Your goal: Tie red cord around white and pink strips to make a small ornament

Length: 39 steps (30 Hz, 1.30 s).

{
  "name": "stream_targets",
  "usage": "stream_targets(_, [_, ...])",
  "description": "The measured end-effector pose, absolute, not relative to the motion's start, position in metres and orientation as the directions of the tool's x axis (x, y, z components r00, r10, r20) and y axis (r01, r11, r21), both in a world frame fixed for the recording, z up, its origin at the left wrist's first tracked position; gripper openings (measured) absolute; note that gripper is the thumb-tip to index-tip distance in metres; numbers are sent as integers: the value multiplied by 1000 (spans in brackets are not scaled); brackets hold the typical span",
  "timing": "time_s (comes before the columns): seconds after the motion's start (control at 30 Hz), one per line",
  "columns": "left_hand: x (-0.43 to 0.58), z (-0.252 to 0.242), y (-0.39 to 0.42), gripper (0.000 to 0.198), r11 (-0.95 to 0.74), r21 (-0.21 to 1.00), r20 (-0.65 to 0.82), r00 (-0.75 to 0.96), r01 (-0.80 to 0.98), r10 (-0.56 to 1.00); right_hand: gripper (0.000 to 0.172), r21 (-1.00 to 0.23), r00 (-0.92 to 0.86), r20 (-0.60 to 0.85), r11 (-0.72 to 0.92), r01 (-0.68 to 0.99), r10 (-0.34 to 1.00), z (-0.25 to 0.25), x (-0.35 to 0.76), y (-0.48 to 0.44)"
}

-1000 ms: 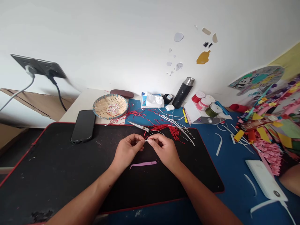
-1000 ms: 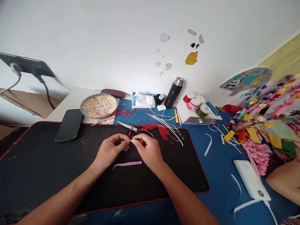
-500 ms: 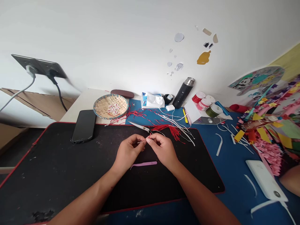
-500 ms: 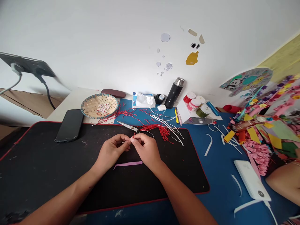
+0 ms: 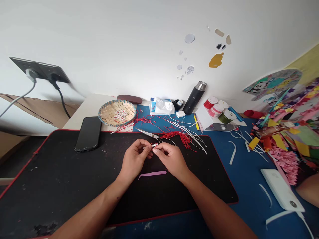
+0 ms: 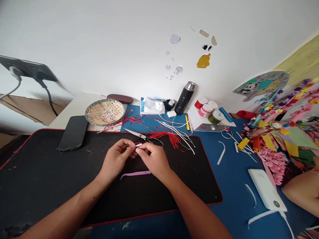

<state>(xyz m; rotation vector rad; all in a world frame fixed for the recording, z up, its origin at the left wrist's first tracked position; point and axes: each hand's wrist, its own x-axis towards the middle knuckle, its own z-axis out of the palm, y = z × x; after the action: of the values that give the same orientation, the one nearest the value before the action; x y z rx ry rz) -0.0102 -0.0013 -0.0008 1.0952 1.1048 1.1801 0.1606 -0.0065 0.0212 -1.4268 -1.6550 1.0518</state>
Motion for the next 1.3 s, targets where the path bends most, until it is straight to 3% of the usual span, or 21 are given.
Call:
stream_targets(0.17, [-11,-1,-3,26,35,997,-32,47,-63,998,17,-871,-182,17,103,480,983,23,159,-4])
stream_targets(0.47, [-11,-6,0,27,73,997,-72,56,-6,996,16,-894,-232,40,138,426,972,29,157,-3])
stream_targets(0.77, [-10,-3,-2,27,44,999,-42,45,-24,998,18,-953,-246,-61,17,303,967,33,159,-3])
stream_targets(0.97, [-10,-1,-7,23,-30,999,30,23,22,999,27,-962,-268,-212,-152,228,940,33,160,-1])
stream_targets(1.3, [-16,-2,-11,10,-334,879,325,84,341,942,36,-940,-281,-332,-341,19,900,27,160,1])
